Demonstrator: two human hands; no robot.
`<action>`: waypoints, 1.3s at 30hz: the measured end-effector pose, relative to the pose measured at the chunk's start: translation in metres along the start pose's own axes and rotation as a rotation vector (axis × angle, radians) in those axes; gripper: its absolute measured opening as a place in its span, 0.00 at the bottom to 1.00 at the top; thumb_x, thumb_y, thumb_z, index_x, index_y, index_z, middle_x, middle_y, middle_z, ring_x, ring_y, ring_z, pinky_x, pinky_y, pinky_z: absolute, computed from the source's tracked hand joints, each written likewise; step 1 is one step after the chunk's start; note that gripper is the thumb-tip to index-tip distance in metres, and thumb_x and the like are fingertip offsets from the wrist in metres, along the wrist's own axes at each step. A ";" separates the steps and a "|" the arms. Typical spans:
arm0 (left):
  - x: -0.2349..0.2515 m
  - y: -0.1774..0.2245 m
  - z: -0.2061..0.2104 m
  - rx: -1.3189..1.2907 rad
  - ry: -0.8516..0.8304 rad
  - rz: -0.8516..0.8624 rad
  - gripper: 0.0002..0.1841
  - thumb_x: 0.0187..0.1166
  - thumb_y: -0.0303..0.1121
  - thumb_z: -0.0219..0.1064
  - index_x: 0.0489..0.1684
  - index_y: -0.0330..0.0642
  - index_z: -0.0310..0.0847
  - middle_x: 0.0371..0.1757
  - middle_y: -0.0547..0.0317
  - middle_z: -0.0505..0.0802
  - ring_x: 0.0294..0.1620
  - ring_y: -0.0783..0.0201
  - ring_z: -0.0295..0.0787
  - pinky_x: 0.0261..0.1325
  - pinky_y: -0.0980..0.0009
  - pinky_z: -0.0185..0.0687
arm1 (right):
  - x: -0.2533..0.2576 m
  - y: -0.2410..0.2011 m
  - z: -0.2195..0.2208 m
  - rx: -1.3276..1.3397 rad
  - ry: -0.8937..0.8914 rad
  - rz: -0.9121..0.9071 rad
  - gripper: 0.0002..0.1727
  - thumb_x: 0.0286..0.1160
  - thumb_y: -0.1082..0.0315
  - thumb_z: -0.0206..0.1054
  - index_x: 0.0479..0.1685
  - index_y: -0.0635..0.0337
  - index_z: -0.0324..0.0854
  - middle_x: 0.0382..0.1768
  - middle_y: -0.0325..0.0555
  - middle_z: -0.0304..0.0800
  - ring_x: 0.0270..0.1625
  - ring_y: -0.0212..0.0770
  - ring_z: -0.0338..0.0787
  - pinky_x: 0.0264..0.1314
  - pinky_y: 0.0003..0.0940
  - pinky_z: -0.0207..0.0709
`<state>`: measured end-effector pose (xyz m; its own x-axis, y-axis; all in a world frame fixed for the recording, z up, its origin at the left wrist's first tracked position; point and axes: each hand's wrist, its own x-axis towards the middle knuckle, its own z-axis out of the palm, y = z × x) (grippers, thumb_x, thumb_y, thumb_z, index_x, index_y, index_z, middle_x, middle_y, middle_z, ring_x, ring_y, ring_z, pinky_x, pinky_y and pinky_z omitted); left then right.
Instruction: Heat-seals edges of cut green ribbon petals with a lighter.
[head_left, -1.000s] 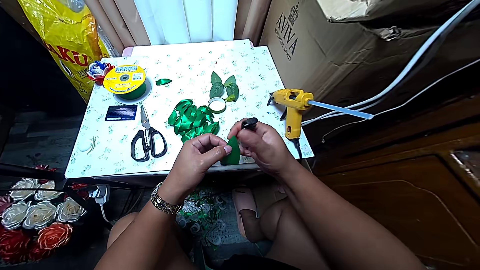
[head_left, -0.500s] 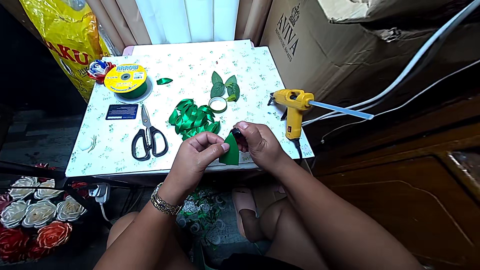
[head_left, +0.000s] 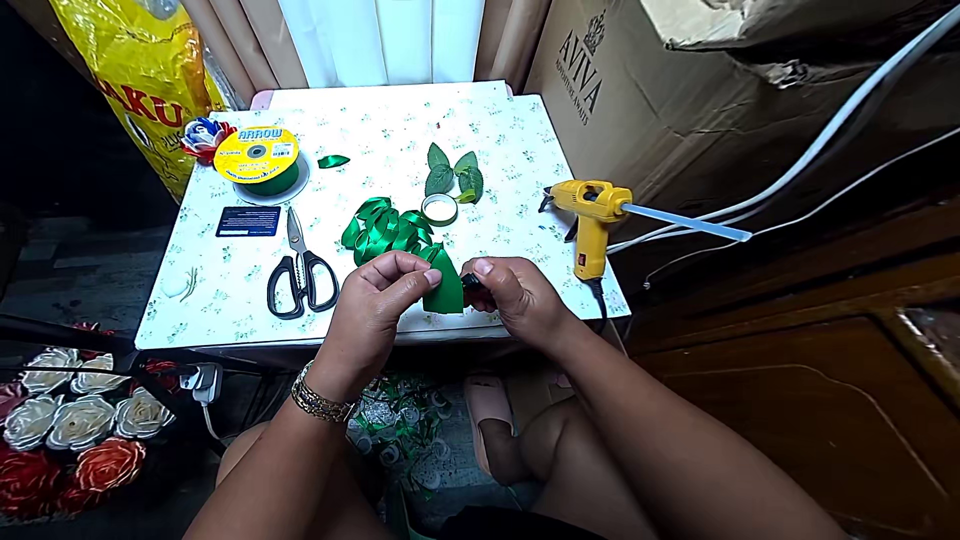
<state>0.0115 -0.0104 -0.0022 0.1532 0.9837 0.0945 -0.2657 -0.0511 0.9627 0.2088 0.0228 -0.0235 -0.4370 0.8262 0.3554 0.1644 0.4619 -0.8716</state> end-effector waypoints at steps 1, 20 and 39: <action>0.000 0.000 -0.001 0.006 0.001 0.007 0.09 0.81 0.27 0.61 0.33 0.47 0.87 0.32 0.66 0.90 0.35 0.75 0.87 0.44 0.77 0.84 | 0.000 0.000 0.000 0.001 -0.007 -0.002 0.30 0.94 0.50 0.41 0.23 0.51 0.79 0.19 0.24 0.76 0.23 0.14 0.72 0.26 0.11 0.64; 0.000 0.004 -0.002 -0.162 0.116 -0.058 0.08 0.86 0.30 0.59 0.40 0.49 0.84 0.39 0.64 0.90 0.37 0.74 0.86 0.48 0.75 0.85 | -0.002 0.003 0.005 0.078 -0.068 -0.023 0.36 0.92 0.38 0.39 0.24 0.53 0.80 0.20 0.29 0.75 0.21 0.21 0.71 0.22 0.16 0.62; -0.002 -0.021 0.022 -0.254 0.030 -0.001 0.08 0.84 0.29 0.62 0.48 0.47 0.87 0.47 0.62 0.92 0.48 0.71 0.87 0.57 0.72 0.83 | -0.007 -0.020 0.010 0.417 0.264 0.067 0.06 0.74 0.74 0.65 0.36 0.51 0.83 0.28 0.33 0.82 0.20 0.21 0.72 0.20 0.13 0.66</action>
<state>0.0379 -0.0150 -0.0170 0.1258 0.9886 0.0823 -0.4969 -0.0090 0.8678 0.1994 0.0044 -0.0116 -0.1898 0.9281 0.3204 -0.2067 0.2813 -0.9371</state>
